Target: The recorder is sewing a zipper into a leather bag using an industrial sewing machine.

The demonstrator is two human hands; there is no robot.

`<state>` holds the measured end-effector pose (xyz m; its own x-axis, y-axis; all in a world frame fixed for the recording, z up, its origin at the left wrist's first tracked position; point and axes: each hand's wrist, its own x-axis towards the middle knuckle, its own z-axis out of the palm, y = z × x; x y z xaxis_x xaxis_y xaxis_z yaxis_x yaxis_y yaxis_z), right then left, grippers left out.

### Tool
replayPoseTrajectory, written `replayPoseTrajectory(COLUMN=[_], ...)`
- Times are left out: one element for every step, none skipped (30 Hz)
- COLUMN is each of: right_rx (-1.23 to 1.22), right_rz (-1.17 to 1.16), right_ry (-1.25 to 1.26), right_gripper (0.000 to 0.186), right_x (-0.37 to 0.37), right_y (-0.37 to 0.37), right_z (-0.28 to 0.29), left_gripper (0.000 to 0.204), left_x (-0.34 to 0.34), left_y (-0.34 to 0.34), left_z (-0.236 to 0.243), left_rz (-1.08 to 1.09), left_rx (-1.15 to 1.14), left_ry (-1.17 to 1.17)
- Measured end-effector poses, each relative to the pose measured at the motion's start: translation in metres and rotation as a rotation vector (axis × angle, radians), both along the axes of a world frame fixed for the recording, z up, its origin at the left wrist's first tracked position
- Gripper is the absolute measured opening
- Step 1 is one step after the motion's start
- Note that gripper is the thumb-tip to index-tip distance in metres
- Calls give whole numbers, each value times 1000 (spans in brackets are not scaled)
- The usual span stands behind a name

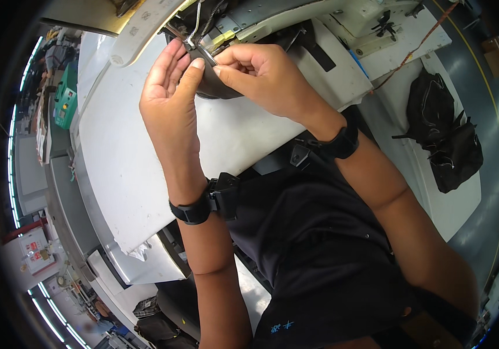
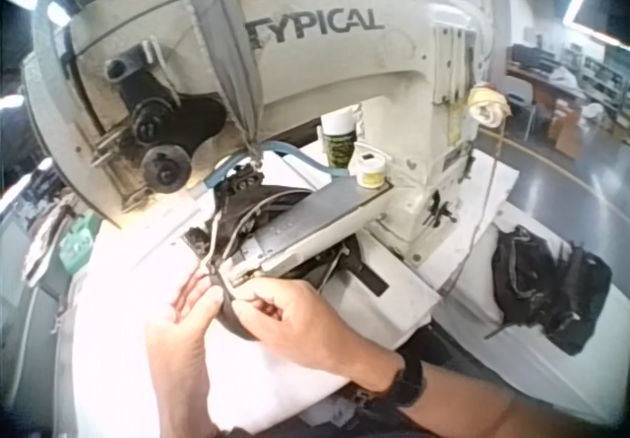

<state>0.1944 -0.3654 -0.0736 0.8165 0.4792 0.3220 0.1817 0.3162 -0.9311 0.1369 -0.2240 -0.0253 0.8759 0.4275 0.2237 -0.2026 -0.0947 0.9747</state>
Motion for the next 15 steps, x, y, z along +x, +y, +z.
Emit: replayPoseTrajectory(right_rx=[6, 6, 9, 14, 14, -43, -100, -101, -95, -90, -90, -104, -120, -122, -108], right_rz=[-19, -18, -19, -18, -14, -19, -23, -19, -31, -44, -40, -32, -27, -27, -61], right_ry=[-17, -20, 1, 22, 19, -3, -26, -30, -18, -5, -7, -18, -26, -26, -28], right_gripper=[14, 14, 14, 15, 15, 15, 17, 17, 18, 19, 19, 20, 21, 21, 22], right_x=[0, -1, -1, -2, -2, -2, -1, -3, -5, -6, -6, -5, -5, -5, -3], right_y=[0, 1, 1, 1, 0, -2, -3, -3, -4, -4, -3, -2, -2, -2, 1], right_z=[0, -1, -3, -3, -3, -3, -2, -1, 1, 3, 4, 5, 5, 4, 1], left_gripper=[56, 56, 56, 56, 56, 55, 55, 55, 55, 55, 55, 56, 56, 56, 57], left_x=[1, 1, 0, -1, -1, -1, -1, -1, -1, -1, -1, 0, 0, 0, 0], left_y=[-1, -1, -2, -2, -2, -2, -1, -1, -1, -1, -1, -1, -1, -2, -3], left_z=[0, 0, 0, 0, 0, -1, -1, -1, 0, 0, -1, -1, -2, -3, -4], left_rz=[1, 1, 7, 16, 20, 12, 5, 10, 6, 1, 5, 7, 5, 4, 8], left_rx=[11, 11, 26, 42, 42, 32, 21, 20, 20, 20, 19, 25, 30, 28, 21], left_ry=[-2, -5, 1, 8, 5, -2, -10, -14, -7, 0, -2, -4, -3, -3, -19])
